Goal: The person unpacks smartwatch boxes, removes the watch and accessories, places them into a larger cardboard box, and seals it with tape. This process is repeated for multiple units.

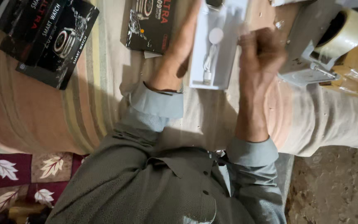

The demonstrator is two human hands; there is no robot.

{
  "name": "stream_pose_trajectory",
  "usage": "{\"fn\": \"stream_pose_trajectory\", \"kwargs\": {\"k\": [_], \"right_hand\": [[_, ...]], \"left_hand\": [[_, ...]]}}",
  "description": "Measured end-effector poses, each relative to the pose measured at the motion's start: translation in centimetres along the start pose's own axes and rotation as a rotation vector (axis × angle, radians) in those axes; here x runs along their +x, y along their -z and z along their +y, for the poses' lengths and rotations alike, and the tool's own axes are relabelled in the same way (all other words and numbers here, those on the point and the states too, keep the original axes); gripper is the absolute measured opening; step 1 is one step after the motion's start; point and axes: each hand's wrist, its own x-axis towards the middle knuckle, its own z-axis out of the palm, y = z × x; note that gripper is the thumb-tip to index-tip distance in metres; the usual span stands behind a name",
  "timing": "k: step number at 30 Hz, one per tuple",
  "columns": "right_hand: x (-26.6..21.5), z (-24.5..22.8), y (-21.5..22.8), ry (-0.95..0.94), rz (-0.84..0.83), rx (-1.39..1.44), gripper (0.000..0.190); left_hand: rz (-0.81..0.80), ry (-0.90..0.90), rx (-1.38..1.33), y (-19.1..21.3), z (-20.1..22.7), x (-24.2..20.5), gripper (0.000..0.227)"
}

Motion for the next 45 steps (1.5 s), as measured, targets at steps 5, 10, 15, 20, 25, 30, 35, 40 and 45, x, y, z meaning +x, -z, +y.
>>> {"fn": "stream_pose_trajectory", "kwargs": {"k": [5,10,15,20,25,30,35,40,45], "right_hand": [[-0.8,-0.7,1.9,-0.095,0.132,-0.001,0.024],[-3.0,-4.4,-0.4,0.477,-0.127,-0.517,0.012],[-2.9,-5.7,-2.8,0.406,-0.187,-0.666,0.014],[-1.9,-4.9,-3.7,0.407,-0.187,-0.774,0.009],[-1.0,-4.8,-4.3,0.315,-0.17,-0.697,0.005],[-0.6,-4.1,-2.7,0.261,-0.233,-0.484,0.005],[-0.3,-0.9,0.1,0.236,-0.02,-0.349,0.009],[-2.6,2.6,1.2,-0.127,-0.074,-0.371,0.017],[-5.7,3.6,-4.1,0.087,-0.159,-0.777,0.033]], "left_hand": [[0.067,-0.044,-0.008,1.7,3.1,0.6,0.075],[0.095,-0.105,-0.02,2.3,1.0,0.2,0.071],[0.094,-0.168,-0.035,2.5,-1.1,0.8,0.068],[0.115,-0.211,0.03,2.3,-2.0,0.7,0.065],[0.166,-0.097,-0.118,1.4,-1.6,0.6,0.063],[-0.023,-0.007,-0.395,1.3,-1.3,0.8,0.058],[0.104,0.023,-0.329,3.1,-0.2,1.1,0.059],[0.402,-0.059,-0.192,6.6,2.9,0.8,0.061],[0.571,-0.113,-0.122,8.5,4.2,-0.3,0.062]]}}
